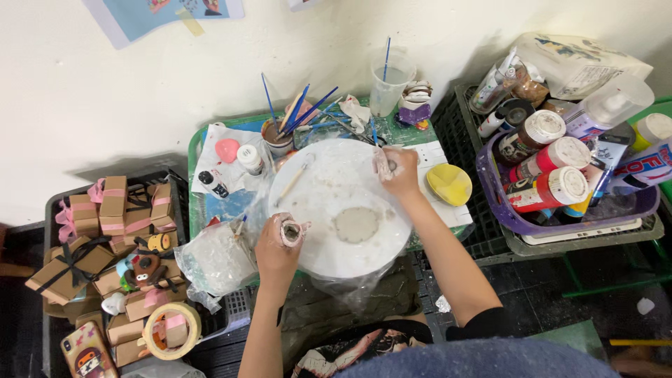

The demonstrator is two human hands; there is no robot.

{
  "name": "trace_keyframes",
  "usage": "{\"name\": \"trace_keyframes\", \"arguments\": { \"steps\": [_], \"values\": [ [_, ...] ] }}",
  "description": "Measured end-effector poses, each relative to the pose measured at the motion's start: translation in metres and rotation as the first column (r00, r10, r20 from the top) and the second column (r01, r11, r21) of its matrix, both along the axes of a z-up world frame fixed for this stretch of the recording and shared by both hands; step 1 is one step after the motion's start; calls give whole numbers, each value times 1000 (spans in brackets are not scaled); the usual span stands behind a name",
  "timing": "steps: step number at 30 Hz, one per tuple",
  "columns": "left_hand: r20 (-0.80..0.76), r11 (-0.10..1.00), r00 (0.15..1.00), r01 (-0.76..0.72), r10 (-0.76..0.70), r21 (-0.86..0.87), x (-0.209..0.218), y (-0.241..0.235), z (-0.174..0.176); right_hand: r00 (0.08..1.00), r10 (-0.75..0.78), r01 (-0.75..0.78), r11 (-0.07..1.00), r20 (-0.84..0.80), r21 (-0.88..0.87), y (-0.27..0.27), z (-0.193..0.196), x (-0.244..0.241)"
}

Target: The person shapes clay on a turntable by hand and using a tool, attaching small pieces to a base and smoothing them with a brush and a pottery tool.

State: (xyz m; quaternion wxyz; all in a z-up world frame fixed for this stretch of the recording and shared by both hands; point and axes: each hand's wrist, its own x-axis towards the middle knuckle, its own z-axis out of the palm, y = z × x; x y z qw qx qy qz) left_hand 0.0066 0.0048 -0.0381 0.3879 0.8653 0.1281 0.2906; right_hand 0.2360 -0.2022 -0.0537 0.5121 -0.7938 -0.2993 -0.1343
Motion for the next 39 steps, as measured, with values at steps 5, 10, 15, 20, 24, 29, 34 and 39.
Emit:
{"name": "trace_keyframes", "arguments": {
  "steps": [5,10,15,20,24,29,34,39],
  "values": [
    [88,997,996,10,-4,-71,2,-1,-16,973,164,-206,934,-161,-292,25,59,-50],
    [27,979,1000,-9,14,-205,4,-9,-27,914,141,-363,698,-379,-617,64,61,-123],
    [133,971,991,59,-28,-233,0,-11,-20,940,318,-324,717,-124,-617,59,55,-136],
    [144,956,987,105,-67,-276,-1,-10,-19,945,317,-321,856,-79,-405,46,64,-141],
    [159,950,985,118,-73,-289,6,-19,-28,856,360,-421,902,-372,-94,43,74,-164],
    [108,927,984,171,-142,-334,11,-39,-23,894,369,-389,921,-255,-32,41,67,-168],
    [267,739,890,455,-369,-497,0,-55,-11,879,424,-413,906,-217,96,15,40,-153],
    [212,762,914,405,-346,-505,-2,-61,-2,798,494,-324,835,-346,444,-2,26,-152]
  ]
}}
